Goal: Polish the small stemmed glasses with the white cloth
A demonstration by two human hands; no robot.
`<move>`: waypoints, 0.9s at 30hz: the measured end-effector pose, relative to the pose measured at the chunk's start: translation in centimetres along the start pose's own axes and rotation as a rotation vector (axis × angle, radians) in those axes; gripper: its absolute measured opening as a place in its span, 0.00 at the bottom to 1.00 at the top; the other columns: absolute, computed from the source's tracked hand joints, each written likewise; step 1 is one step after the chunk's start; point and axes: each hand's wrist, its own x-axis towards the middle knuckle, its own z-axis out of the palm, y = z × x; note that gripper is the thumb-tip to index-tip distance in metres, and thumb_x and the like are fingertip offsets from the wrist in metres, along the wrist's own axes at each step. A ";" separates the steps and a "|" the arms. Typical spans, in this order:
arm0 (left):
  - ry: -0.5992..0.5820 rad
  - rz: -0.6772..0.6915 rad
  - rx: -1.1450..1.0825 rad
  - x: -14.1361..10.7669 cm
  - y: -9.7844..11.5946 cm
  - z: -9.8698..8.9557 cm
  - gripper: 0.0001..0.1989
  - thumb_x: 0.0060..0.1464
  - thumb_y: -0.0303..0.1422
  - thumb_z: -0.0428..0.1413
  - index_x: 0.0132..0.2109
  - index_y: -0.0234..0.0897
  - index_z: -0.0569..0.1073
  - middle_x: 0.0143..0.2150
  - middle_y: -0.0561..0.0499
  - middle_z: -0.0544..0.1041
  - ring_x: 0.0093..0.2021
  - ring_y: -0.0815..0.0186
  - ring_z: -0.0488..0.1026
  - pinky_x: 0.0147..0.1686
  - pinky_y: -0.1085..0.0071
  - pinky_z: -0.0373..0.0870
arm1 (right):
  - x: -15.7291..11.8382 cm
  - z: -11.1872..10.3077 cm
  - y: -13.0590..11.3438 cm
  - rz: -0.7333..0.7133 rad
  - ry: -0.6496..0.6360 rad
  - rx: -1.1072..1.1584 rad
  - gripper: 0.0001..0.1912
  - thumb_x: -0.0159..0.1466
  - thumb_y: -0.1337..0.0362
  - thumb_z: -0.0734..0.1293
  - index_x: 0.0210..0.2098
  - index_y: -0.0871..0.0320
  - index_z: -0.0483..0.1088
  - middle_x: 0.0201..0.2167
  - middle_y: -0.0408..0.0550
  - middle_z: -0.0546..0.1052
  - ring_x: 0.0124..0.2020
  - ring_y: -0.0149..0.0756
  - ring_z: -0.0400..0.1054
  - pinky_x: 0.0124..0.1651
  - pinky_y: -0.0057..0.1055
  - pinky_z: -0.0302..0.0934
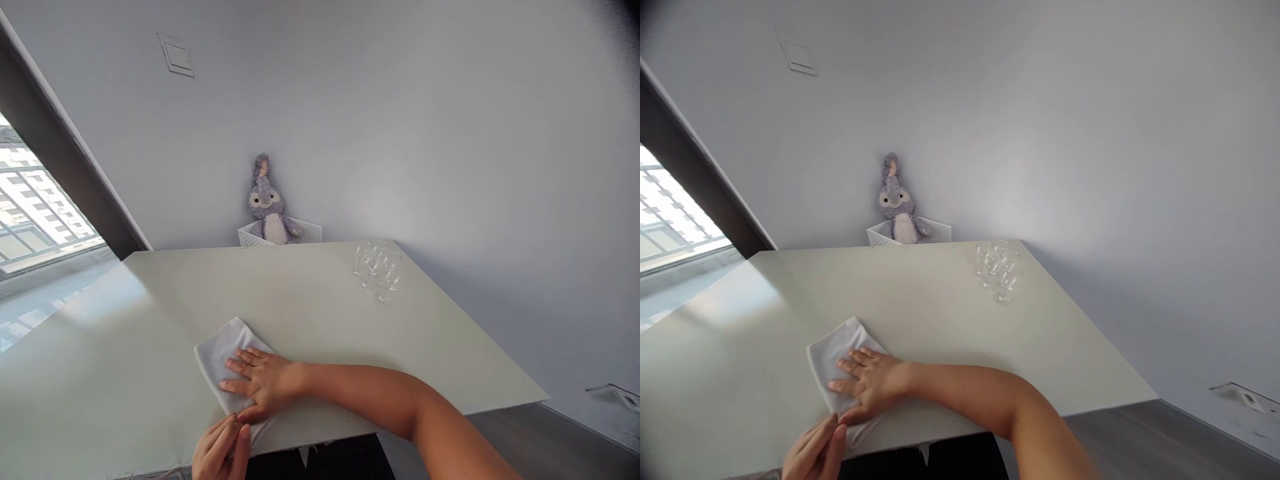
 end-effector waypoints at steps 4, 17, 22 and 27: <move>-0.193 -0.052 -0.061 1.8 -0.2 0.1 0.10 0.54 0.29 0.47 0.27 0.36 0.69 0.23 0.51 0.72 0.23 0.70 0.70 0.24 0.76 0.66 | -7.6 -2.3 0.6 0.135 0.041 0.090 0.33 0.58 0.50 0.61 0.59 0.57 0.53 0.64 0.51 0.44 0.64 0.42 0.29 0.63 0.40 0.29; -0.875 0.417 -0.161 7.8 3.8 7.1 0.26 0.51 0.47 0.50 0.56 0.44 0.63 0.54 0.46 0.68 0.57 0.56 0.60 0.54 0.57 0.59 | -24.7 -7.5 3.6 0.591 0.432 0.634 0.23 0.59 0.48 0.57 0.23 0.60 0.70 0.35 0.53 0.75 0.51 0.41 0.63 0.51 0.38 0.55; -0.890 0.366 -0.265 8.9 4.8 7.7 0.23 0.52 0.46 0.49 0.53 0.42 0.66 0.45 0.46 0.74 0.49 0.59 0.67 0.48 0.61 0.63 | -27.3 -7.4 7.8 0.961 1.133 0.643 0.17 0.55 0.51 0.63 0.26 0.60 0.68 0.25 0.46 0.73 0.27 0.32 0.68 0.37 0.33 0.62; -0.859 0.293 -0.264 10.0 4.0 7.6 0.18 0.54 0.43 0.49 0.49 0.42 0.69 0.42 0.47 0.74 0.42 0.62 0.70 0.43 0.64 0.66 | -25.8 -8.1 11.9 1.031 1.330 0.805 0.20 0.49 0.58 0.69 0.39 0.59 0.65 0.33 0.46 0.71 0.24 0.28 0.66 0.26 0.27 0.62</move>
